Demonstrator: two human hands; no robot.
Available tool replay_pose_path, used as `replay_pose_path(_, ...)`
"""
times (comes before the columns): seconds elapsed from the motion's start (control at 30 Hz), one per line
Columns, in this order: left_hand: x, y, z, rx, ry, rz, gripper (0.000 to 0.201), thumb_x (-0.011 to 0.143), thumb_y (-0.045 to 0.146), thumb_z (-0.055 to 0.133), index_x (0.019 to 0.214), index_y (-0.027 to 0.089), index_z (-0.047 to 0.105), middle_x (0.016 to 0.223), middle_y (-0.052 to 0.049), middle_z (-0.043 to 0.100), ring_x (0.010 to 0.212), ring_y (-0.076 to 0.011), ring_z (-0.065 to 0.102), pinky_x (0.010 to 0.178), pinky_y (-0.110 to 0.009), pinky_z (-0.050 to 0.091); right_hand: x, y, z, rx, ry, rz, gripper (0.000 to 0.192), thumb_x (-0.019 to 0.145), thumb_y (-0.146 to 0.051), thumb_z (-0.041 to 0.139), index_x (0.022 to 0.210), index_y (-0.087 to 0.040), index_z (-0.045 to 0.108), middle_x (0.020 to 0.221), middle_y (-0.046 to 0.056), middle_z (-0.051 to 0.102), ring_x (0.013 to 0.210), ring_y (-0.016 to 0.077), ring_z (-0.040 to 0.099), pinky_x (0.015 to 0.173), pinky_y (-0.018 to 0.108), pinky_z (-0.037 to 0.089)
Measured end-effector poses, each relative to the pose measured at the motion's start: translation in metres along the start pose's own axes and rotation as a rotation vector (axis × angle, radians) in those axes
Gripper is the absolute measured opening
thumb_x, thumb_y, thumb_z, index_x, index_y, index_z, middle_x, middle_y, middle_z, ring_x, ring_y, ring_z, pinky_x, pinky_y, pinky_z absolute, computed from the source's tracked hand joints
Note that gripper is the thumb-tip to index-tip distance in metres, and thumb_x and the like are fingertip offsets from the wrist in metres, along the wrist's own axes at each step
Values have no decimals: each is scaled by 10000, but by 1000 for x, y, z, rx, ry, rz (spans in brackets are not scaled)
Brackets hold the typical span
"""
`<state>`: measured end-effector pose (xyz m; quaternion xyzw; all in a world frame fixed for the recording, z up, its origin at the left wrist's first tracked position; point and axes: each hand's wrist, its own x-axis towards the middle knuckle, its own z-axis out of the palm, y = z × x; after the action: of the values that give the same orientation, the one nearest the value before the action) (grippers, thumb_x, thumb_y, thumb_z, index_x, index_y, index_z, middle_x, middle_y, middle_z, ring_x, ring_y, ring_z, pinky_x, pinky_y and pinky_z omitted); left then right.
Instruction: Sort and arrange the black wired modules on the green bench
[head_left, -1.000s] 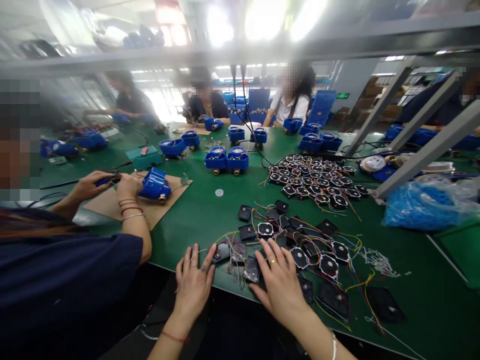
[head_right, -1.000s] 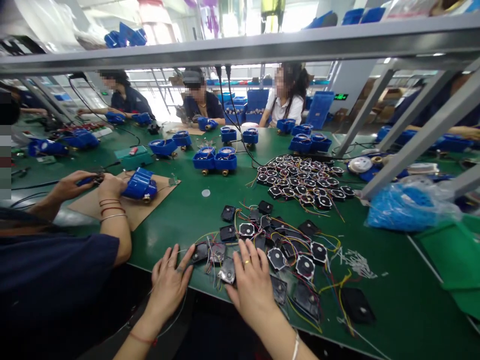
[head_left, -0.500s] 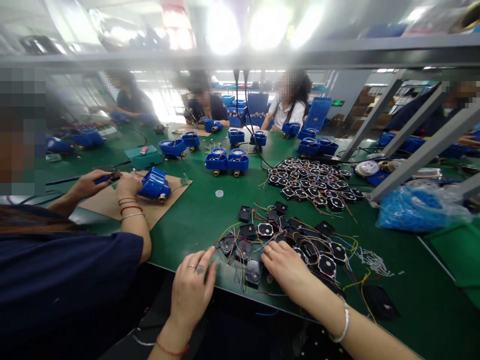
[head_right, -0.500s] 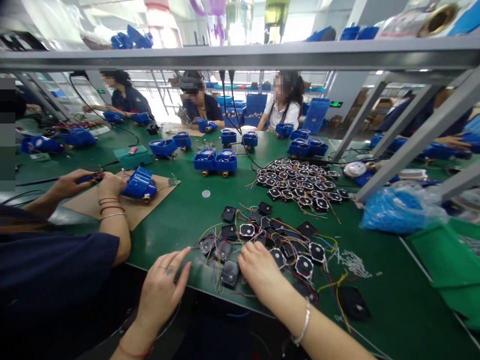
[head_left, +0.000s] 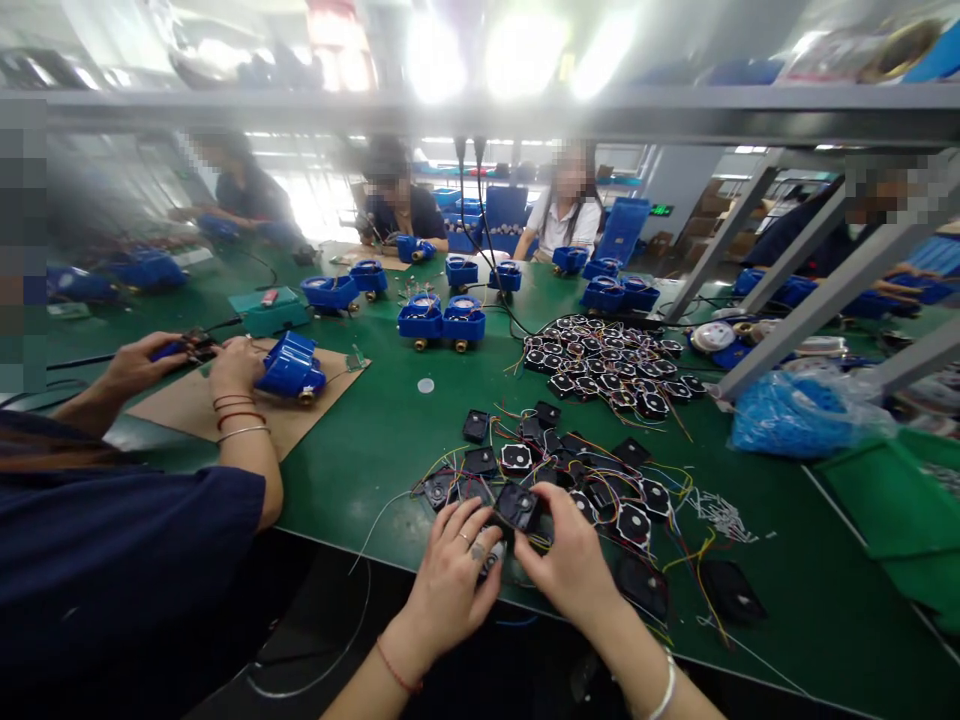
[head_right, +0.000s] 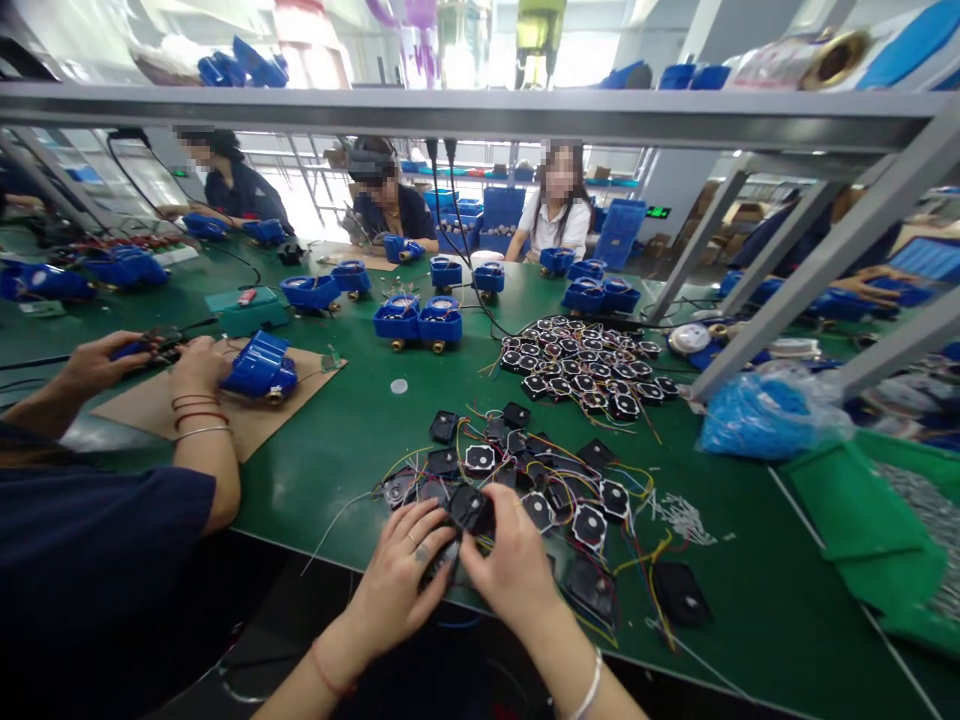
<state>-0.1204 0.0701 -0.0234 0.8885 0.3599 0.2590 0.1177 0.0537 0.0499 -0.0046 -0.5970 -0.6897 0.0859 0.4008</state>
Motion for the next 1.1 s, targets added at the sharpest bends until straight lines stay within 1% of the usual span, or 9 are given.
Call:
replay_pose_path(0.17, -8, 1, 3, -9, 85, -10, 226, 834, 171, 506, 1053, 185, 557, 1164, -103, 572, 1177, -271, 449, 1010, -506, 367, -4, -2, 12, -465, -100, -7, 278, 826, -285, 643, 1046, -127, 578, 1243, 144, 509, 1174, 335, 390, 949, 489, 340)
replay_pose_path(0.3, 0, 0, -1, -16, 129, 4, 196, 858, 181, 503, 1043, 210, 560, 1165, -78, 574, 1175, -261, 441, 1012, -498, 343, 0, -5, -6, -479, -138, -17, 292, 859, -346, 617, 1080, -156, 601, 1317, 109, 460, 1199, 315, 367, 943, 478, 298)
replay_pose_path(0.4, 35, -6, -8, -11, 119, -56, 167, 880, 224, 494, 1031, 191, 557, 1127, -78, 594, 1124, -237, 465, 983, -428, 379, 10, 3, -26, -382, -67, -47, 233, 926, -347, 490, 1045, -192, 618, 1184, 79, 559, 1112, 271, 454, 913, 442, 305)
replay_pose_path(0.53, 102, -17, -2, 78, -107, -89, 262, 750, 241, 641, 989, 154, 574, 1006, -103, 634, 1001, -276, 516, 876, -422, 442, 22, 29, -58, -365, 127, -41, 268, 941, -348, 421, 993, -183, 626, 1050, 74, 621, 1002, 241, 543, 877, 413, 339)
replay_pose_path(0.6, 126, -21, 9, 80, -158, -59, 322, 639, 182, 700, 937, 142, 586, 898, -116, 646, 930, -300, 538, 814, -430, 462, 19, 44, -76, -354, 176, 13, 298, 933, -393, 427, 967, -184, 635, 1009, 72, 638, 965, 244, 571, 850, 400, 382)
replay_pose_path(0.77, 140, -26, 20, -16, -143, -48, 318, 602, 127, 682, 896, 151, 564, 802, -92, 630, 880, -289, 561, 801, -414, 475, 5, 64, -110, -280, 222, 176, 320, 908, -456, 460, 931, -200, 651, 931, 47, 656, 830, 222, 614, 731, 339, 471)
replay_pose_path(0.87, 131, -33, 11, -137, -43, -118, 379, 716, 221, 645, 1053, 168, 482, 926, -71, 612, 864, -223, 580, 801, -363, 495, 24, 60, -104, -269, 115, 140, 271, 918, -395, 459, 933, -205, 652, 959, 34, 651, 875, 206, 605, 767, 319, 477)
replay_pose_path(0.97, 123, -44, 4, -242, 37, -187, 451, 829, 248, 531, 1223, 162, 328, 1051, -86, 572, 852, -157, 599, 753, -292, 523, 63, 54, -77, -423, -87, 130, 197, 923, -293, 492, 982, -195, 652, 1014, 41, 639, 934, 200, 588, 820, 312, 457)
replay_pose_path(1.1, 113, -53, 4, -283, -46, -86, 416, 775, 173, 588, 1167, 178, 448, 1128, -84, 584, 991, -174, 586, 849, -302, 511, 112, 54, -30, -559, -208, 152, 169, 892, -295, 610, 960, -157, 679, 915, 91, 655, 870, 254, 604, 759, 347, 451)
